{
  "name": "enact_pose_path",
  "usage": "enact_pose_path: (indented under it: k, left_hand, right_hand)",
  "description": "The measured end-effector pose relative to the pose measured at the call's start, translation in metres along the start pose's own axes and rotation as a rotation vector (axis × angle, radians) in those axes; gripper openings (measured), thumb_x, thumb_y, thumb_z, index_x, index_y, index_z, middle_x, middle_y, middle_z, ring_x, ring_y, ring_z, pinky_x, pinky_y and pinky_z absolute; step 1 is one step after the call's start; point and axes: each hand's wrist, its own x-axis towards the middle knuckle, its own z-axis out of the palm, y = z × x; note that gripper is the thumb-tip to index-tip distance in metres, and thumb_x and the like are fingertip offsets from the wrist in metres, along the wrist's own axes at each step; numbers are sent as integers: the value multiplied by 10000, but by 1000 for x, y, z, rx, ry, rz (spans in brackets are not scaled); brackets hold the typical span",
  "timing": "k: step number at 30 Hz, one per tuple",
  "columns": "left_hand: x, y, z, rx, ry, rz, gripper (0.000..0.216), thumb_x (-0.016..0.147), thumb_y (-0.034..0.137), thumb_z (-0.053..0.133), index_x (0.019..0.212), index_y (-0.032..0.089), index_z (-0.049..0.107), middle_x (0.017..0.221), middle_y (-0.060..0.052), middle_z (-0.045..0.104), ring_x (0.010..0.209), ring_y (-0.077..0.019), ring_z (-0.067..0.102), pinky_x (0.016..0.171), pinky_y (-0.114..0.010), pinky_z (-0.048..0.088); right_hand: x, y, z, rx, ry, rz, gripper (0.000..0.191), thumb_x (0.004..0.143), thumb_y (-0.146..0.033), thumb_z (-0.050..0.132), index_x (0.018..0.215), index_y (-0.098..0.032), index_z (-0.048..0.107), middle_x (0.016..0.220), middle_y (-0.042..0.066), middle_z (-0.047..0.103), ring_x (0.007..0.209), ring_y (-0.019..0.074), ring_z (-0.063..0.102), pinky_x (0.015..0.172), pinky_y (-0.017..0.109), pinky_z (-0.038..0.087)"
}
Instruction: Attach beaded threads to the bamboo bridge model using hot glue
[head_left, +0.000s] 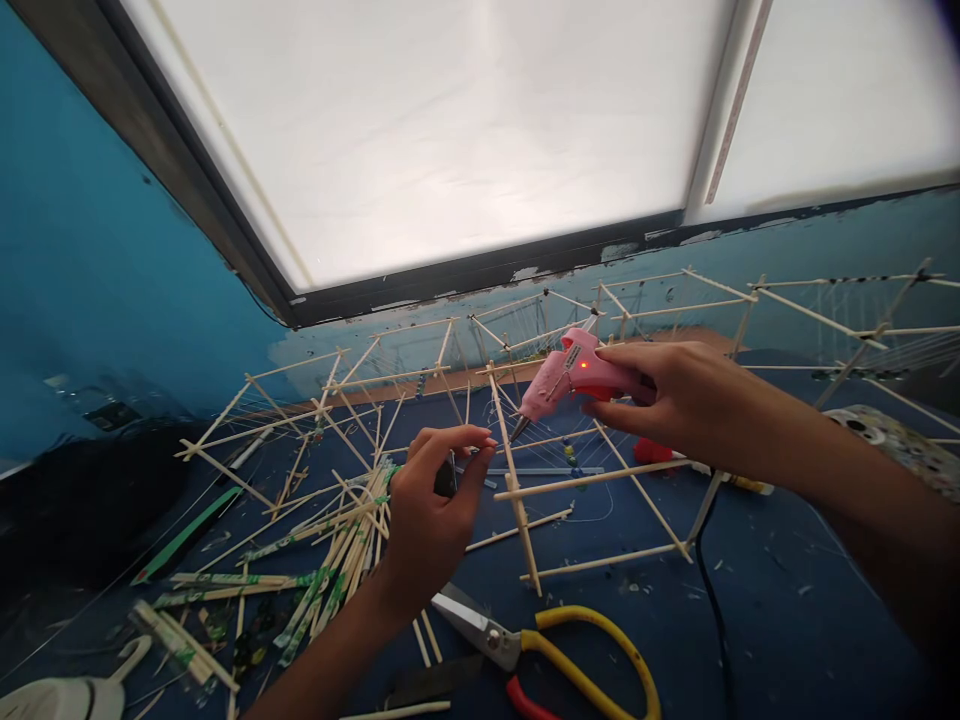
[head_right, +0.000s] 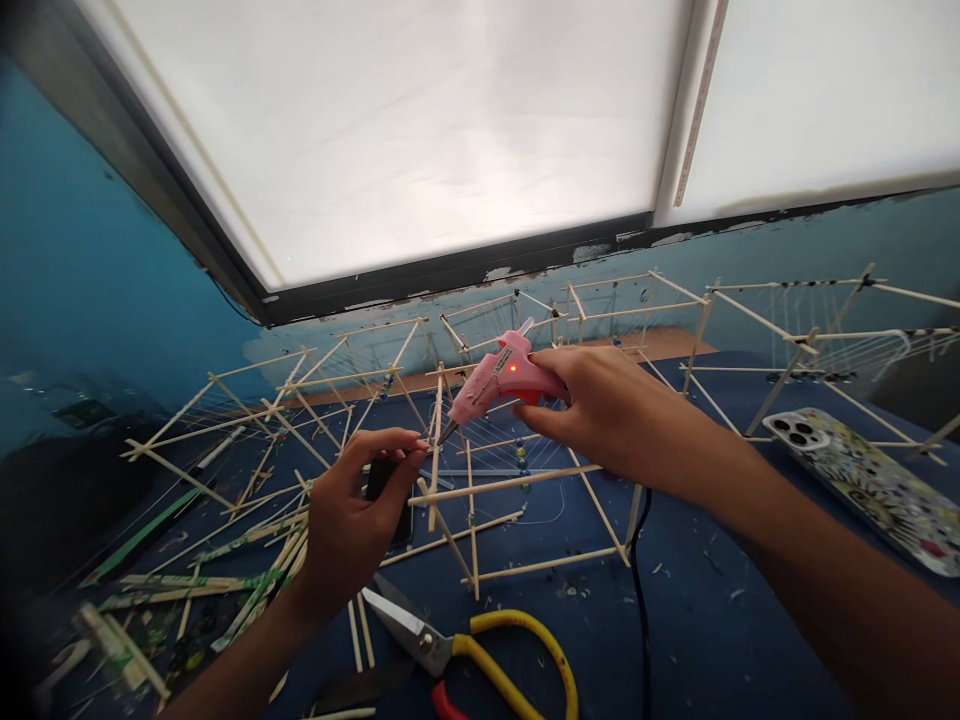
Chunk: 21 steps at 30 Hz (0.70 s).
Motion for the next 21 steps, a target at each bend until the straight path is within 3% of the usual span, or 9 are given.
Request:
enact_pose_path:
  k: [21]
  left_hand:
    - [2, 2, 0, 12, 0, 4, 103, 911, 192, 682, 1000, 243, 694, 899, -6, 683, 820, -151, 632, 727, -272, 503]
  right_hand:
    - [2, 3, 1, -19, -46, -12, 284, 909, -485, 624, 840, -212, 591, 733, 13, 629, 585, 151, 512, 559, 298, 340]
